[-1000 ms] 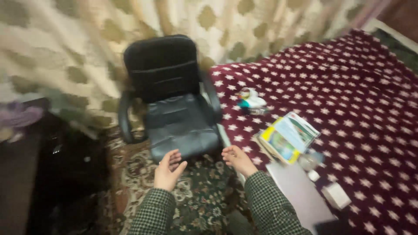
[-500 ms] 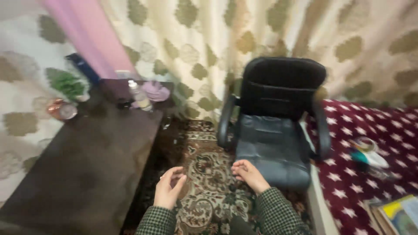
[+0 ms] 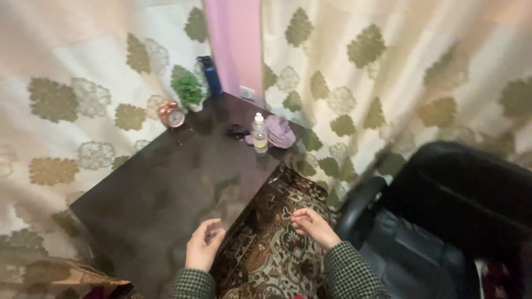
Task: The person is organizing a workspace by moving items including a laptop, several books, an alarm clock, a small plant, and a computer mouse between a desk and a nearby bed.
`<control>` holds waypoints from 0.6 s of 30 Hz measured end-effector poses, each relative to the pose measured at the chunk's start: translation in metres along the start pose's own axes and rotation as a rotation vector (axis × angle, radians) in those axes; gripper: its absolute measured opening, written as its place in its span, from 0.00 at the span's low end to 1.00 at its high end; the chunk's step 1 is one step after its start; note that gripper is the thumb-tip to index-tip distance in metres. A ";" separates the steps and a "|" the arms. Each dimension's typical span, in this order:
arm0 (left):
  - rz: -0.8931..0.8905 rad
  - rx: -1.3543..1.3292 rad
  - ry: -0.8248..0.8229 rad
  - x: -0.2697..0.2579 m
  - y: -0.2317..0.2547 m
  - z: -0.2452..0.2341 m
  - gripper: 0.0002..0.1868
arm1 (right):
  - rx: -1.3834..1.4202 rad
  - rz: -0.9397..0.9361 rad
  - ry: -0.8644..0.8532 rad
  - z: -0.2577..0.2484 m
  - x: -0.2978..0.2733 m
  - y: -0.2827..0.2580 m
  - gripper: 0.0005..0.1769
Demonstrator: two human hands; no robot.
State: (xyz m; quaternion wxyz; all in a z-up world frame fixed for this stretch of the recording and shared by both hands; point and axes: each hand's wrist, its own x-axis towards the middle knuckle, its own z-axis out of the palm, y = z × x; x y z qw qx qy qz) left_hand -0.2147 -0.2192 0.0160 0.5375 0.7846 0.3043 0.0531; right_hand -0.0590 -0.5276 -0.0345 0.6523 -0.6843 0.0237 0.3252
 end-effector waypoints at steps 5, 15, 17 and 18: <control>-0.022 -0.079 0.110 0.029 0.038 0.005 0.15 | -0.078 0.008 -0.091 -0.013 0.052 -0.044 0.16; 0.024 0.027 0.141 0.132 -0.016 0.036 0.15 | -0.021 0.180 -0.219 -0.013 0.166 -0.029 0.11; 0.041 -0.033 0.179 0.162 -0.015 0.020 0.14 | 0.025 0.126 -0.256 -0.006 0.201 -0.013 0.11; 0.068 -0.091 0.204 0.180 -0.015 0.011 0.14 | 0.078 0.069 -0.280 -0.002 0.222 -0.005 0.12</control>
